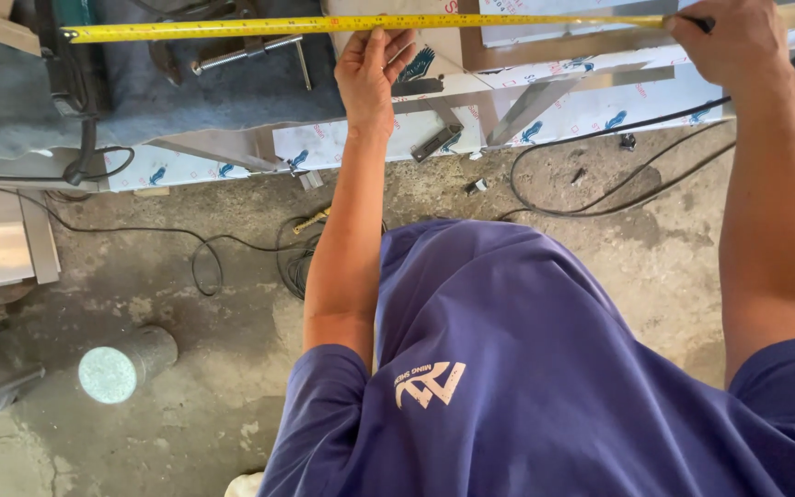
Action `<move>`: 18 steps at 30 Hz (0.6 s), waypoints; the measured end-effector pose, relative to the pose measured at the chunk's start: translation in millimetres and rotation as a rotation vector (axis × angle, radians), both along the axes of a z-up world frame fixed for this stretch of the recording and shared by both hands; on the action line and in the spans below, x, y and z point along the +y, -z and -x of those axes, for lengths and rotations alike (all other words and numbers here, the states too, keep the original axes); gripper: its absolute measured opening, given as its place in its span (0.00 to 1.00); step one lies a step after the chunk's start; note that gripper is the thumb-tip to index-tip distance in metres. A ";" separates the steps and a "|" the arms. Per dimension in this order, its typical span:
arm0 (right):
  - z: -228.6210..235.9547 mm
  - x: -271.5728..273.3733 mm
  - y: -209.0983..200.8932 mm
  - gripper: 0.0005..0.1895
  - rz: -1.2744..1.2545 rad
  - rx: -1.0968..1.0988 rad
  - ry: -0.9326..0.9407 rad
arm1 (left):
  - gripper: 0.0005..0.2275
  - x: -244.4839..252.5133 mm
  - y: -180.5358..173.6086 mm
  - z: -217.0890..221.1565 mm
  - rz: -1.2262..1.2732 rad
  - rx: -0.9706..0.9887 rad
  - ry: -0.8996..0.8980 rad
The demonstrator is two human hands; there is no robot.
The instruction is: The person clamps stainless steel angle bars to a frame using an F-clamp and locking pliers, then tack-welds the joints with a welding torch, producing sparks. Afterwards the person removes the clamps and measures the frame with a tape measure.
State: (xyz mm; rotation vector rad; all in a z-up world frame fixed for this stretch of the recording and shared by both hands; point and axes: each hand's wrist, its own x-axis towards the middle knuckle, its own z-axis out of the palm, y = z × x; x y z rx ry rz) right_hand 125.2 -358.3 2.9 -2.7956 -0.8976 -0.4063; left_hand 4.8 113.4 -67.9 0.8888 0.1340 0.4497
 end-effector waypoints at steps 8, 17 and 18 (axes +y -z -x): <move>15.3 -14.9 4.7 0.11 -0.005 0.129 0.127 | 0.10 -14.6 -4.8 -3.9 -0.029 0.031 0.067; 25.4 -51.4 32.9 0.13 0.031 0.206 0.187 | 0.11 -31.0 4.2 -5.2 -0.025 0.054 0.093; 27.2 -58.8 36.7 0.14 0.032 0.258 0.219 | 0.11 -36.3 6.9 -5.1 -0.021 0.052 0.097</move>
